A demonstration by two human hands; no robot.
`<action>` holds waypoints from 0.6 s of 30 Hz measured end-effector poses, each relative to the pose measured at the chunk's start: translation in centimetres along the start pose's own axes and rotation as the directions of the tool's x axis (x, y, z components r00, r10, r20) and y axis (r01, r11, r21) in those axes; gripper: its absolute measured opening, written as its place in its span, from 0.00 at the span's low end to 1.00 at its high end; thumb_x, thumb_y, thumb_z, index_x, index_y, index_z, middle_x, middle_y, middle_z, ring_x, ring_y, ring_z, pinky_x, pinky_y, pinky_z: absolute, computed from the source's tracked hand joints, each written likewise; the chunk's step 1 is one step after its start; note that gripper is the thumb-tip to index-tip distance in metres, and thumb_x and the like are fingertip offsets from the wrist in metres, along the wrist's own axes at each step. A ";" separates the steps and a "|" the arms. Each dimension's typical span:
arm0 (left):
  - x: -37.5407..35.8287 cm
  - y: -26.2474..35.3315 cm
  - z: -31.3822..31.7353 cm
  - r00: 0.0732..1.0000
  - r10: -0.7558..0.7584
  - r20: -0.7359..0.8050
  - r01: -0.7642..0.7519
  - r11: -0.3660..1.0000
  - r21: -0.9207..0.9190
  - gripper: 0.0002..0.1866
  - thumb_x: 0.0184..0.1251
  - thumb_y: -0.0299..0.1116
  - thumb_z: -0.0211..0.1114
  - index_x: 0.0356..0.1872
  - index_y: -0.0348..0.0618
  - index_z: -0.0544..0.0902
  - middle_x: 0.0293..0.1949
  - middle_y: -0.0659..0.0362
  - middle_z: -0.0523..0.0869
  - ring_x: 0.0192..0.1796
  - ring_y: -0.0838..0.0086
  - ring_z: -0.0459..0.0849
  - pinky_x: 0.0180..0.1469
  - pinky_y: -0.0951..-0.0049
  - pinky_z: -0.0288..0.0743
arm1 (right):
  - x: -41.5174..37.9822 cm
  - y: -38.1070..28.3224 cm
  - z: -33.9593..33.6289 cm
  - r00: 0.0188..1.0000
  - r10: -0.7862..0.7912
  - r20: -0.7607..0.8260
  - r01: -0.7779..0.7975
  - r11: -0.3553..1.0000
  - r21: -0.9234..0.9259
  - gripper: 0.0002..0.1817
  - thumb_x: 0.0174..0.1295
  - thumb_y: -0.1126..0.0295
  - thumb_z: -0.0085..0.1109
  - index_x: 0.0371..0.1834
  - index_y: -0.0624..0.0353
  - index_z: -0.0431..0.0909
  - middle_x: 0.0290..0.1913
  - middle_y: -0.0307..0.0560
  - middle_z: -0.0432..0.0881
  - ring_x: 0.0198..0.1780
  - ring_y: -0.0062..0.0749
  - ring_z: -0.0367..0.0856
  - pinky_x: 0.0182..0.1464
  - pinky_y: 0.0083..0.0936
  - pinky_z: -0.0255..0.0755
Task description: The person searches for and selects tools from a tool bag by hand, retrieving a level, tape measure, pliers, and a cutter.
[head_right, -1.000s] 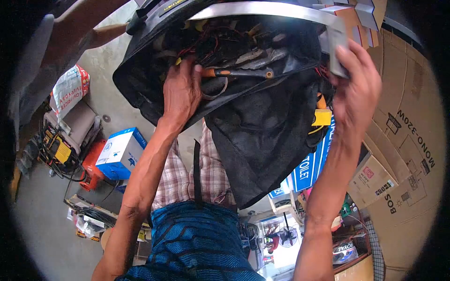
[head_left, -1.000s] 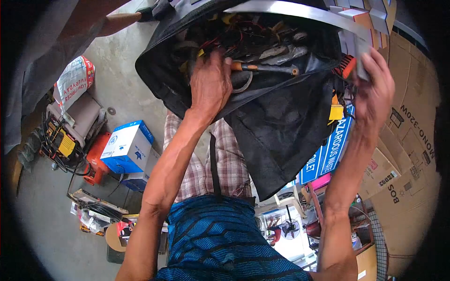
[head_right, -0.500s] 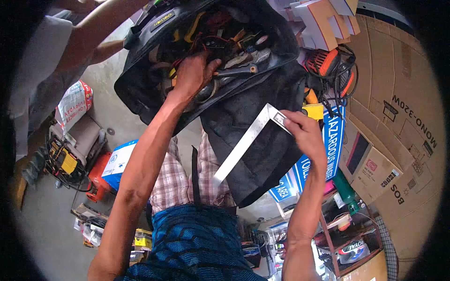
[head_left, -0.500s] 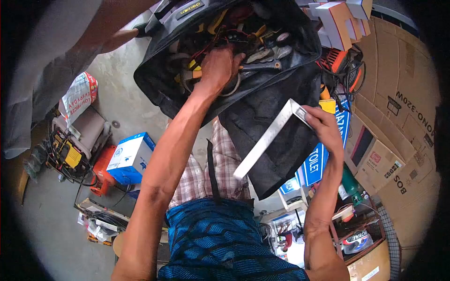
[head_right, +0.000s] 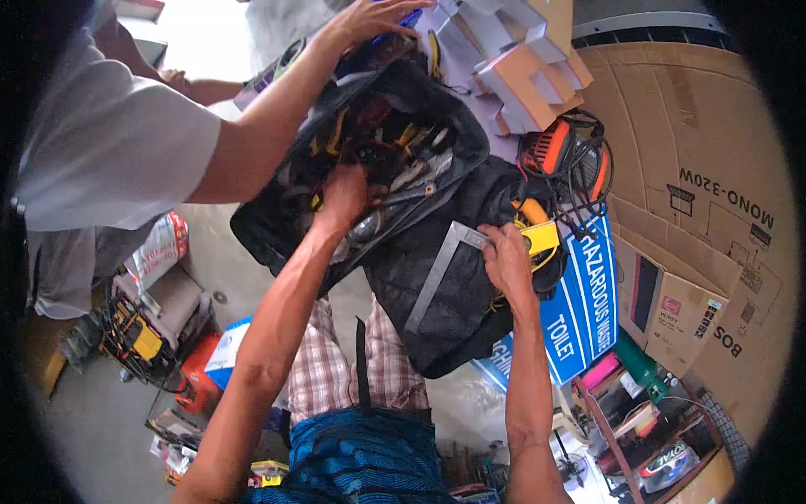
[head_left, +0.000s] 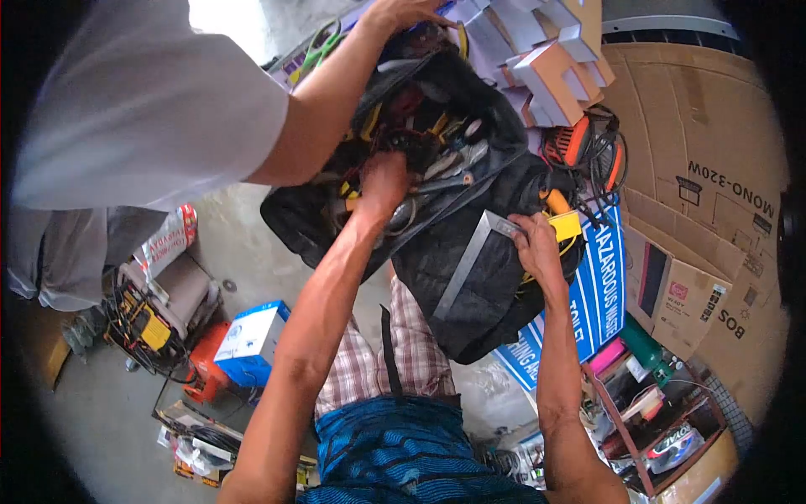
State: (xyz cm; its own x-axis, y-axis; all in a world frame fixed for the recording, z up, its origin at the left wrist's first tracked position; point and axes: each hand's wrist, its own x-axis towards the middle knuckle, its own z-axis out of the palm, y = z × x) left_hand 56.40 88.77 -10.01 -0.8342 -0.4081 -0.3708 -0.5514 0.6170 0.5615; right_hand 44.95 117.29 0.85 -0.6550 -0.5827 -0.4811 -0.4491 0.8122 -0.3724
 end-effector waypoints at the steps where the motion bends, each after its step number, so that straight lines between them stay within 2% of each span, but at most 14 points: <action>1: -0.1 0.3 -0.6 0.998 -0.029 0.060 0.030 0.999 -0.014 0.25 0.52 0.46 0.78 0.39 0.31 0.87 0.33 0.38 0.88 0.42 0.45 0.88 0.48 0.52 0.79 | -0.1 0.1 -0.1 1.000 0.022 0.016 -0.022 0.999 0.032 0.16 0.61 0.73 0.63 0.53 0.59 0.85 0.41 0.55 0.75 0.49 0.53 0.77 0.53 0.43 0.71; 3: 0.2 0.2 -0.9 0.983 -0.070 0.170 0.084 0.993 -0.079 0.21 0.54 0.43 0.76 0.39 0.34 0.88 0.33 0.39 0.87 0.42 0.46 0.88 0.47 0.51 0.79 | -0.3 0.1 -0.1 1.000 0.026 0.000 -0.026 0.999 0.037 0.16 0.61 0.73 0.63 0.53 0.59 0.85 0.41 0.55 0.75 0.50 0.53 0.78 0.53 0.43 0.71; 4: 0.3 0.0 -0.7 0.984 -0.066 0.166 0.079 0.994 -0.074 0.21 0.54 0.43 0.76 0.39 0.34 0.88 0.33 0.39 0.87 0.42 0.46 0.88 0.47 0.51 0.79 | -0.4 0.0 -0.2 0.999 0.033 -0.004 -0.032 0.999 0.036 0.16 0.61 0.73 0.63 0.53 0.59 0.85 0.41 0.55 0.75 0.50 0.52 0.78 0.52 0.43 0.71; 7: -0.4 -0.5 -0.1 0.994 -0.029 0.108 0.035 0.998 -0.058 0.18 0.55 0.40 0.74 0.41 0.38 0.89 0.34 0.40 0.88 0.42 0.46 0.89 0.46 0.52 0.80 | -0.4 0.1 0.0 1.000 0.029 -0.008 -0.028 0.999 0.015 0.16 0.62 0.74 0.62 0.53 0.58 0.85 0.41 0.55 0.76 0.49 0.53 0.78 0.52 0.42 0.71; 9: -0.7 -0.7 0.2 0.999 -0.047 0.013 0.048 0.992 -0.114 0.16 0.57 0.38 0.72 0.44 0.40 0.89 0.36 0.41 0.88 0.42 0.47 0.89 0.46 0.53 0.79 | -0.4 0.7 0.0 0.999 0.050 -0.006 -0.050 0.999 0.015 0.16 0.62 0.75 0.61 0.53 0.57 0.85 0.41 0.55 0.76 0.48 0.54 0.78 0.52 0.41 0.71; 11: -0.7 -1.2 0.4 0.997 -0.052 0.052 0.056 0.995 -0.086 0.16 0.58 0.37 0.71 0.45 0.40 0.89 0.37 0.41 0.88 0.43 0.47 0.89 0.46 0.54 0.80 | -0.3 2.0 -0.5 0.994 -0.005 0.107 -0.017 0.979 0.205 0.15 0.62 0.77 0.61 0.53 0.59 0.84 0.37 0.50 0.77 0.42 0.45 0.82 0.46 0.36 0.74; 12: -0.8 -1.4 0.4 0.994 -0.068 0.084 0.074 0.995 -0.069 0.17 0.59 0.37 0.69 0.47 0.40 0.89 0.37 0.41 0.89 0.43 0.48 0.89 0.46 0.55 0.80 | -0.6 1.9 -1.3 0.995 0.003 0.104 -0.026 0.976 0.216 0.15 0.62 0.77 0.61 0.53 0.59 0.84 0.37 0.50 0.77 0.42 0.45 0.82 0.46 0.36 0.74; 13: -1.1 -1.4 0.2 0.994 -0.065 0.091 0.070 0.996 -0.058 0.17 0.59 0.37 0.69 0.47 0.40 0.89 0.37 0.41 0.89 0.43 0.48 0.89 0.46 0.55 0.80 | -0.8 1.1 -3.0 0.981 0.093 0.173 -0.158 0.895 0.417 0.15 0.62 0.77 0.61 0.52 0.61 0.84 0.36 0.46 0.78 0.39 0.37 0.82 0.43 0.31 0.75; 14: -1.5 -1.3 -0.1 0.998 -0.046 0.033 0.050 0.989 -0.140 0.16 0.61 0.36 0.68 0.47 0.40 0.89 0.37 0.42 0.89 0.43 0.49 0.89 0.46 0.56 0.80 | -1.1 0.2 -4.9 0.953 0.161 0.258 -0.287 0.757 0.588 0.14 0.63 0.78 0.60 0.52 0.63 0.84 0.35 0.42 0.78 0.35 0.30 0.83 0.39 0.26 0.75; 15: -2.1 -1.4 -0.5 0.999 -0.035 -0.026 0.028 0.975 -0.219 0.15 0.63 0.36 0.66 0.46 0.40 0.89 0.37 0.42 0.89 0.43 0.51 0.90 0.46 0.57 0.80 | -1.4 -0.8 -6.9 0.957 0.154 0.246 -0.280 0.716 0.640 0.13 0.64 0.78 0.60 0.52 0.65 0.83 0.35 0.40 0.78 0.34 0.25 0.82 0.37 0.22 0.74; 16: -2.6 -1.2 -1.3 0.999 -0.033 -0.022 0.028 0.978 -0.205 0.15 0.63 0.36 0.66 0.46 0.40 0.89 0.37 0.42 0.89 0.43 0.51 0.90 0.46 0.57 0.80 | -1.6 -1.7 -8.7 0.962 0.146 0.232 -0.268 0.672 0.690 0.13 0.65 0.78 0.60 0.51 0.66 0.83 0.35 0.38 0.78 0.33 0.19 0.81 0.34 0.18 0.73; 18: -3.7 -0.4 -2.7 0.977 -0.178 0.118 0.208 0.921 -0.329 0.14 0.67 0.34 0.64 0.49 0.39 0.88 0.36 0.44 0.90 0.43 0.57 0.91 0.46 0.61 0.80 | -1.7 -1.5 -10.5 0.983 0.076 0.167 -0.177 0.629 0.757 0.14 0.66 0.78 0.59 0.54 0.69 0.83 0.39 0.40 0.79 0.33 0.21 0.82 0.35 0.17 0.74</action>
State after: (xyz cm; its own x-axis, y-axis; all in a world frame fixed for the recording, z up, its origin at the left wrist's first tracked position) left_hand 59.70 88.22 -6.91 -0.7167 -0.4292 -0.5497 -0.6813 0.2625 0.6833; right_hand 40.38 117.41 10.53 -0.5765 -0.5160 -0.6336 0.2934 0.5929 -0.7499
